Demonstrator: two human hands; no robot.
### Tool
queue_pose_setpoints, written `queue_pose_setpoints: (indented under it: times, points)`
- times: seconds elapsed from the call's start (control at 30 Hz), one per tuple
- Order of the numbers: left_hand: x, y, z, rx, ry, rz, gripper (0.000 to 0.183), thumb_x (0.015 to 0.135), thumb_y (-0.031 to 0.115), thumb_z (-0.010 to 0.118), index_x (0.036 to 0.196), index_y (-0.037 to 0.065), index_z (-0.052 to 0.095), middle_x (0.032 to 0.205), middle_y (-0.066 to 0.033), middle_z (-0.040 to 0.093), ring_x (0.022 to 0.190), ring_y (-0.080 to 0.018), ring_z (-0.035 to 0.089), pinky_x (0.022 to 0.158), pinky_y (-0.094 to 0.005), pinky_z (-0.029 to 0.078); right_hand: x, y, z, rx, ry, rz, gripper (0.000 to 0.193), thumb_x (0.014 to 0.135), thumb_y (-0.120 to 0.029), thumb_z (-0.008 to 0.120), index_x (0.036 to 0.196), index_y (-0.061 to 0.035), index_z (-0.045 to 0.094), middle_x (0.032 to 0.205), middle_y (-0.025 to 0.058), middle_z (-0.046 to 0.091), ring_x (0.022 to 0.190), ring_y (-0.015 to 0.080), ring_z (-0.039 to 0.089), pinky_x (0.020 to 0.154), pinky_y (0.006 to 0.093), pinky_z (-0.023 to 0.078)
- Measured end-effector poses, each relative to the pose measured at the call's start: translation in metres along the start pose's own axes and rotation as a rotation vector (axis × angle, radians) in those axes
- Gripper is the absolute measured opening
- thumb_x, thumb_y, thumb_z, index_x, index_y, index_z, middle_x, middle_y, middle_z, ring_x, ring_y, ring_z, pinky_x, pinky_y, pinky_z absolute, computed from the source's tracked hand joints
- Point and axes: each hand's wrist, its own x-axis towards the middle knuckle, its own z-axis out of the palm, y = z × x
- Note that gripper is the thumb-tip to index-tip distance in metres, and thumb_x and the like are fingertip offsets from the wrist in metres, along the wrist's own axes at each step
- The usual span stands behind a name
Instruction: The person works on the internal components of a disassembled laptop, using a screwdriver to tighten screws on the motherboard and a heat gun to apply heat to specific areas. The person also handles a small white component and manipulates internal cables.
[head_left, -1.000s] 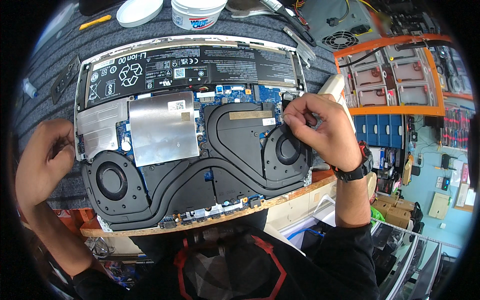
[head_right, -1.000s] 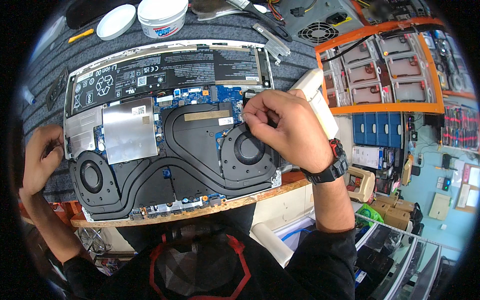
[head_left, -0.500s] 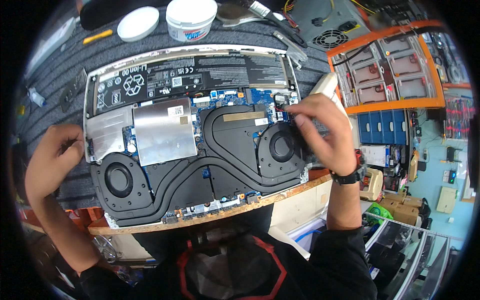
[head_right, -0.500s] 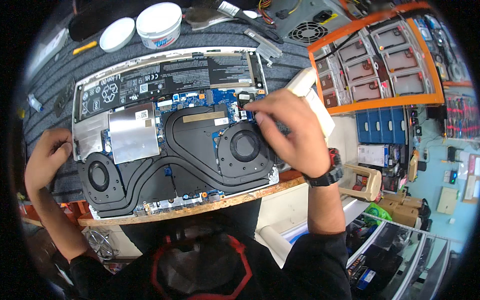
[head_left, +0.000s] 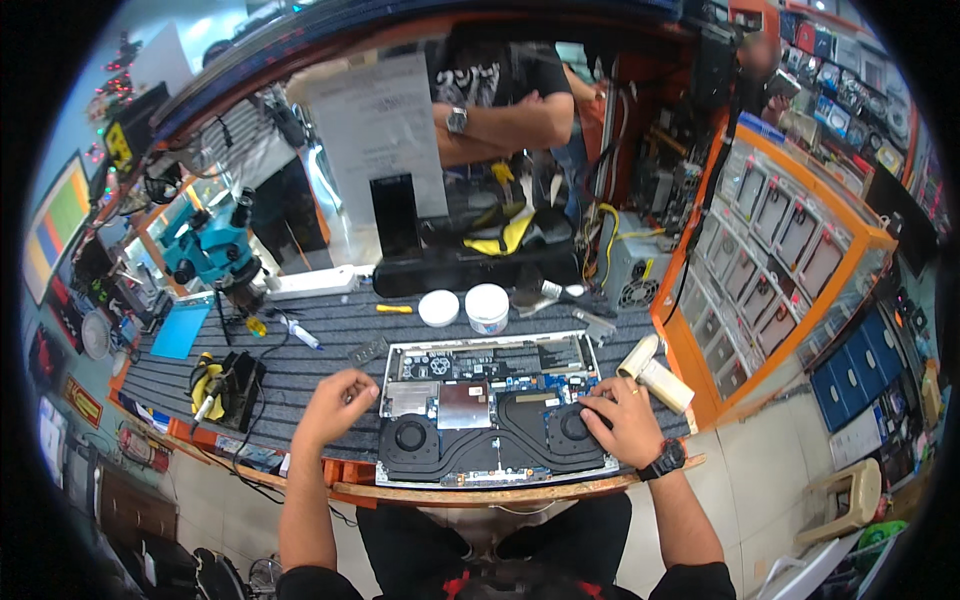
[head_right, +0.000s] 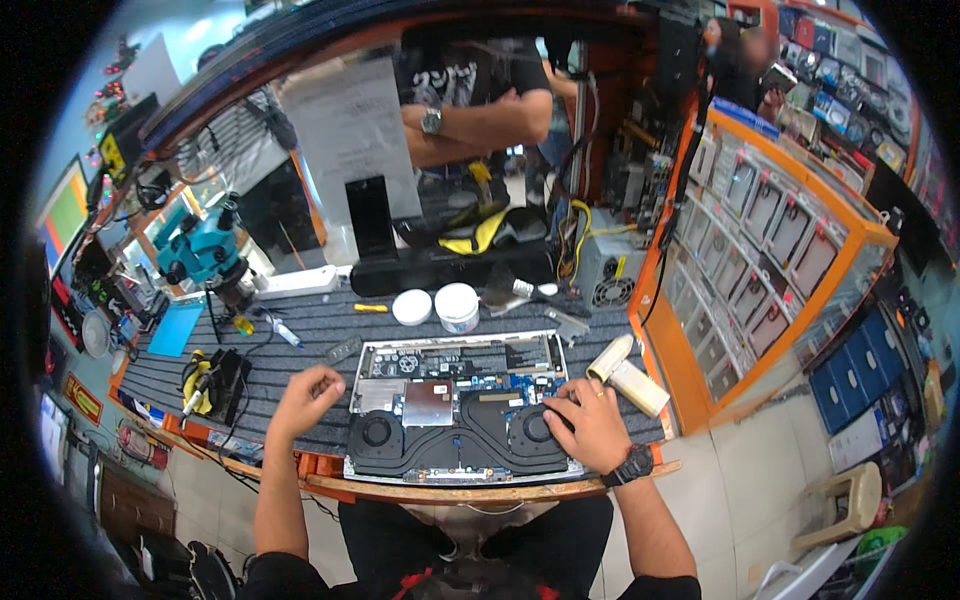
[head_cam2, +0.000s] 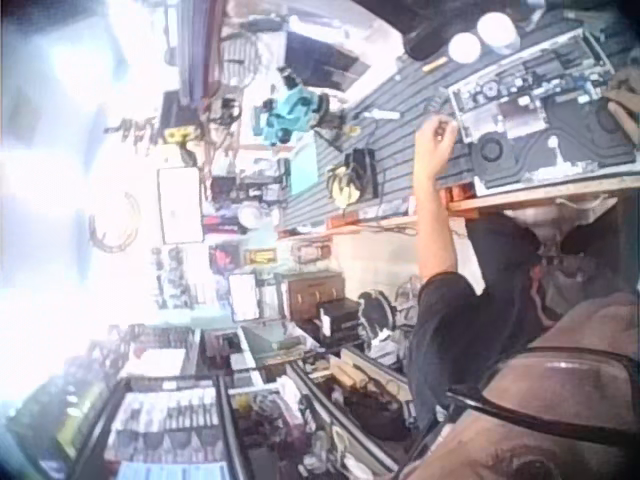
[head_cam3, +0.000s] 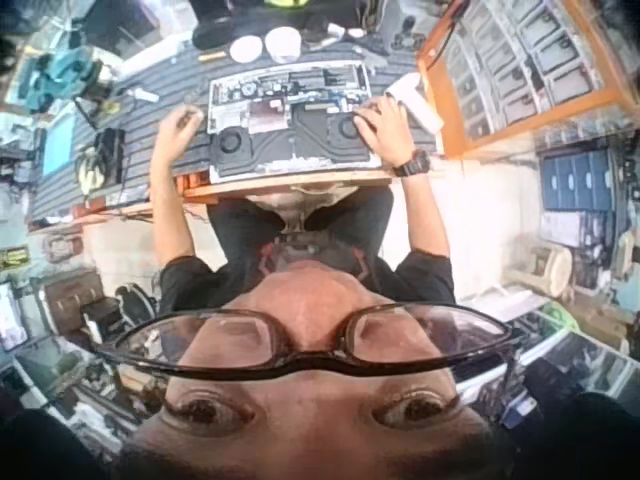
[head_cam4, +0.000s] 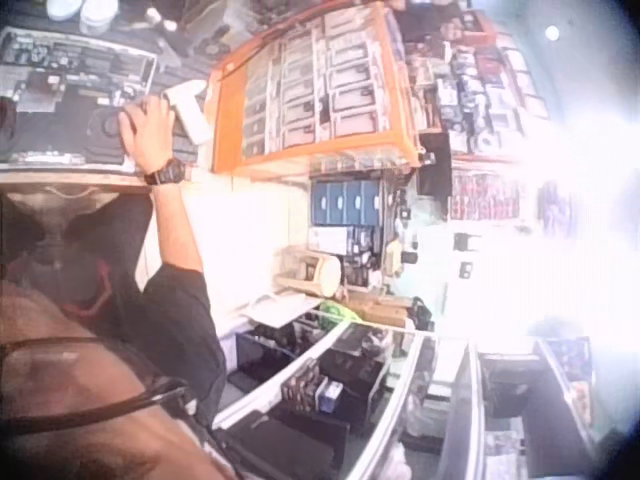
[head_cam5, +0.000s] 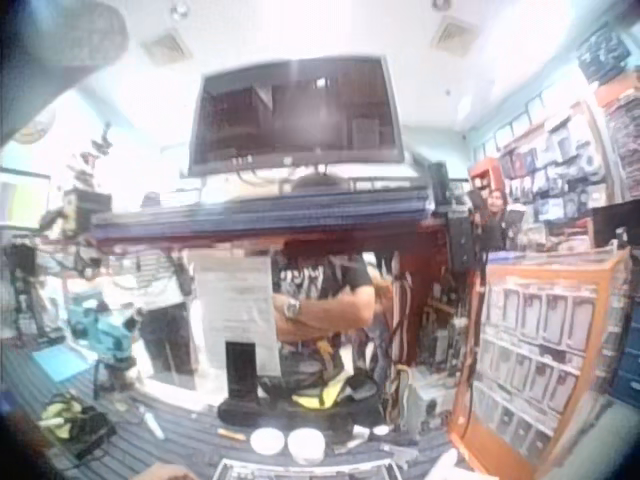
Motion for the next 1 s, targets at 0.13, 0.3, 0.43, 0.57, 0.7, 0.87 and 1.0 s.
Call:
queue_pose_setpoints:
  times: [0.13, 0.3, 0.43, 0.57, 0.7, 0.87, 1.0]
  points:
    - [-0.038, -0.02, 0.012, -0.073, 0.172, 0.017, 0.018, 0.094, 0.018, 0.075, 0.093, 0.0, 0.07, 0.075, -0.0029, 0.061, 0.065, -0.0089, 0.05, 0.059, -0.0274, 0.042, -0.009, 0.004, -0.002, 0.01, 0.029, 0.01, 0.022, 0.092, -0.023, 0.076, 0.111, -0.0127, 0.079, 0.109, 0.0044, 0.064, 0.1, 0.0234, 0.058, 0.086, 0.0406, 0.042]
    - [-0.079, -0.043, 0.022, -0.106, 0.353, 0.032, 0.02, 0.094, 0.019, 0.074, 0.086, 0.001, 0.069, 0.071, 0.0003, 0.056, 0.066, -0.0077, 0.046, 0.059, -0.0279, 0.038, -0.012, 0.006, 0.003, 0.202, 0.149, 0.049, 0.024, 0.095, -0.021, 0.073, 0.116, -0.0098, 0.078, 0.114, 0.0101, 0.064, 0.102, 0.0277, 0.06, 0.093, 0.0411, 0.046]
    - [-0.083, -0.052, 0.033, -0.177, 0.318, 0.01, 0.02, 0.093, 0.018, 0.074, 0.086, 0.0, 0.071, 0.071, -0.0003, 0.057, 0.065, -0.0081, 0.046, 0.059, -0.0282, 0.038, -0.023, 0.027, 0.01, 0.417, 0.226, 0.193, 0.026, 0.1, -0.021, 0.069, 0.121, -0.0088, 0.077, 0.112, 0.0121, 0.064, 0.106, 0.0272, 0.061, 0.091, 0.036, 0.049]
    - [-0.087, -0.067, 0.03, -0.223, 0.253, -0.077, 0.02, 0.095, 0.017, 0.071, 0.091, -0.002, 0.073, 0.078, -0.0011, 0.068, 0.072, -0.0085, 0.057, 0.065, -0.0266, 0.046, -0.024, 0.035, 0.018, 0.516, 0.259, 0.268, 0.028, 0.103, -0.025, 0.065, 0.122, -0.007, 0.076, 0.111, 0.0095, 0.064, 0.103, 0.0206, 0.061, 0.085, 0.0314, 0.051]
    - [-0.084, -0.071, 0.031, -0.271, 0.219, -0.08, 0.023, 0.098, 0.02, 0.071, 0.094, -0.003, 0.074, 0.082, -0.0039, 0.072, 0.077, -0.0094, 0.063, 0.072, -0.0272, 0.051, -0.026, 0.042, 0.021, 0.611, 0.286, 0.311, 0.03, 0.106, -0.025, 0.063, 0.121, -0.0023, 0.075, 0.105, 0.0072, 0.061, 0.089, 0.0149, 0.063, 0.079, 0.0277, 0.052]
    - [-0.082, -0.083, 0.034, -0.31, 0.242, -0.025, 0.028, 0.097, 0.026, 0.073, 0.092, -0.001, 0.074, 0.072, -0.0007, 0.066, 0.067, -0.0072, 0.054, 0.061, -0.0277, 0.045, -0.025, 0.042, 0.023, 0.618, 0.275, 0.33, 0.031, 0.106, -0.026, 0.062, 0.121, -0.0016, 0.074, 0.102, 0.0069, 0.061, 0.079, 0.0131, 0.063, 0.076, 0.0276, 0.053]
    - [-0.084, -0.076, 0.033, -0.331, 0.229, -0.028, 0.029, 0.098, 0.027, 0.073, 0.092, -0.001, 0.074, 0.071, -0.0007, 0.065, 0.066, -0.0072, 0.054, 0.061, -0.0277, 0.045, -0.025, 0.046, 0.026, 0.613, 0.265, 0.351, 0.032, 0.106, -0.027, 0.063, 0.121, -0.0015, 0.074, 0.1, 0.0064, 0.061, 0.078, 0.0126, 0.063, 0.075, 0.0271, 0.053]
